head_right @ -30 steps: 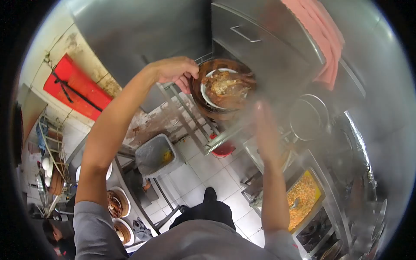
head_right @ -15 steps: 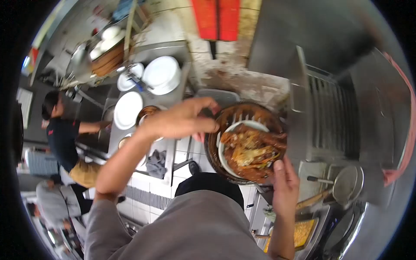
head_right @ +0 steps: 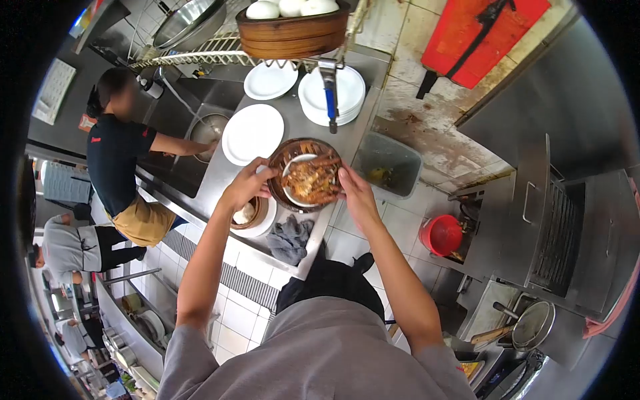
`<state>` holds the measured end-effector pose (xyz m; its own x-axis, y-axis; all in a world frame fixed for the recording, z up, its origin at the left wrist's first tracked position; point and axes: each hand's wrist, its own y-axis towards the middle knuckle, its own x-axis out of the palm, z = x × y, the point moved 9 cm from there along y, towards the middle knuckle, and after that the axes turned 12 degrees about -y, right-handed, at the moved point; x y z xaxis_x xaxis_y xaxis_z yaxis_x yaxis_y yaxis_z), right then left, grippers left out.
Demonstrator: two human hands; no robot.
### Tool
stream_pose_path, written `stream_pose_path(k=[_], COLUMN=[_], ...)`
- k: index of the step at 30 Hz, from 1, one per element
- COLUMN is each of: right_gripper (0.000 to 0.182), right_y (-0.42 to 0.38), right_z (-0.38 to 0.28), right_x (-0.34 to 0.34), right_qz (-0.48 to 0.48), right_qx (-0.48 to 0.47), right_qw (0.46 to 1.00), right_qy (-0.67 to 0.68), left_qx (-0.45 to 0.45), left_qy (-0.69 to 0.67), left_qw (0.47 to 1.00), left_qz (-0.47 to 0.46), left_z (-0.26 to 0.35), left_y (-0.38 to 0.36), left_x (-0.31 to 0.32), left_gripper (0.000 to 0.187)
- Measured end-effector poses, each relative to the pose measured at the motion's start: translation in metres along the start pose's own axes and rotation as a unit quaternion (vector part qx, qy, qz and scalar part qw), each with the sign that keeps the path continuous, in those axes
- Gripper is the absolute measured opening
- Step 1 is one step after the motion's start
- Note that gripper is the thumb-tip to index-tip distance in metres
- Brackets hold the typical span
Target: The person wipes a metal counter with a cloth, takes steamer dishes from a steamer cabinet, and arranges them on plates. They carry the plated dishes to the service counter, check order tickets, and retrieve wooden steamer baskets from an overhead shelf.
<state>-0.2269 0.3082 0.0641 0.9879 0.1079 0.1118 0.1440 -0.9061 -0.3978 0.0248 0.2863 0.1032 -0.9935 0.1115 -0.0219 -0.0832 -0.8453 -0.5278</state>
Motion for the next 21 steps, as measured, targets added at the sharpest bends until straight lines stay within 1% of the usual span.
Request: stream_pose_path(k=[1, 2, 4, 6, 9, 11, 12, 13, 14, 15, 16, 17, 19, 20, 21], right_gripper=[0.059, 0.058, 0.057, 0.057, 0.055, 0.054, 0.054, 0.054, 0.055, 0.056, 0.056, 0.055, 0.055, 0.054, 0.054], right_y=[0.014, 0.027, 0.043, 0.053, 0.058, 0.071, 0.073, 0.074, 0.073, 0.071, 0.071, 0.071, 0.07, 0.069, 0.068], right_z=[-0.001, -0.002, -0.002, -0.001, 0.005, 0.024, 0.021, 0.02, 0.021, 0.018, 0.019, 0.02, 0.016, 0.011, 0.006], right_x=[0.006, 0.013, 0.022, 0.026, 0.037, 0.034, 0.036, 0.036, 0.035, 0.035, 0.036, 0.035, 0.037, 0.035, 0.035], right_qz=[-0.004, -0.008, 0.002, 0.02, 0.043, 0.054, 0.063, 0.065, 0.069, 0.073, 0.075, 0.087, 0.098, 0.114, 0.131], right_qx=[0.0, 0.0, 0.004, 0.016, 0.033, 0.02, 0.004, 0.004, 0.01, 0.015, 0.014, 0.014, 0.013, -0.001, -0.015], right_qw=[1.0, 1.0, 1.0, 0.999, 0.998, 0.997, 0.996, 0.996, 0.996, 0.996, 0.996, 0.995, 0.994, 0.992, 0.989], right_qy=[-0.015, -0.029, -0.023, -0.048, -0.033, -0.049, -0.065, -0.067, -0.054, -0.041, -0.043, -0.045, -0.047, -0.06, -0.073], left_qx=[-0.017, -0.018, -0.004, 0.001, 0.002, 0.068, 0.101, 0.095, 0.096, 0.187, 0.276, 0.277, 0.26, 0.26, 0.176], left_qy=[0.008, 0.005, -0.013, -0.003, 0.014, 0.135, 0.194, 0.2, 0.199, 0.286, 0.368, 0.366, 0.231, 0.231, 0.159], left_qw=[1.0, 1.0, 1.0, 1.0, 0.999, 0.988, 0.975, 0.974, 0.975, 0.939, 0.888, 0.888, 0.937, 0.937, 0.969], left_qz=[0.019, 0.017, 0.027, 0.029, 0.043, 0.033, 0.029, 0.041, 0.038, 0.029, 0.023, 0.022, 0.043, 0.042, 0.065], left_z=[-0.005, -0.008, -0.009, -0.017, -0.036, -0.036, -0.033, -0.028, -0.038, -0.039, -0.031, -0.036, -0.028, -0.023, -0.019], left_y=[0.011, 0.021, 0.035, 0.045, 0.058, 0.058, 0.056, 0.052, 0.057, 0.063, 0.058, 0.06, 0.056, 0.055, 0.054], left_x=[-0.011, -0.017, -0.025, -0.031, -0.043, -0.044, -0.043, -0.042, -0.046, -0.044, -0.036, -0.037, -0.044, -0.041, -0.043], left_gripper=[0.043, 0.043, 0.053, 0.052, 0.054, 0.05, 0.049, 0.047, 0.047, 0.044, 0.042, 0.042, 0.04, 0.04, 0.04])
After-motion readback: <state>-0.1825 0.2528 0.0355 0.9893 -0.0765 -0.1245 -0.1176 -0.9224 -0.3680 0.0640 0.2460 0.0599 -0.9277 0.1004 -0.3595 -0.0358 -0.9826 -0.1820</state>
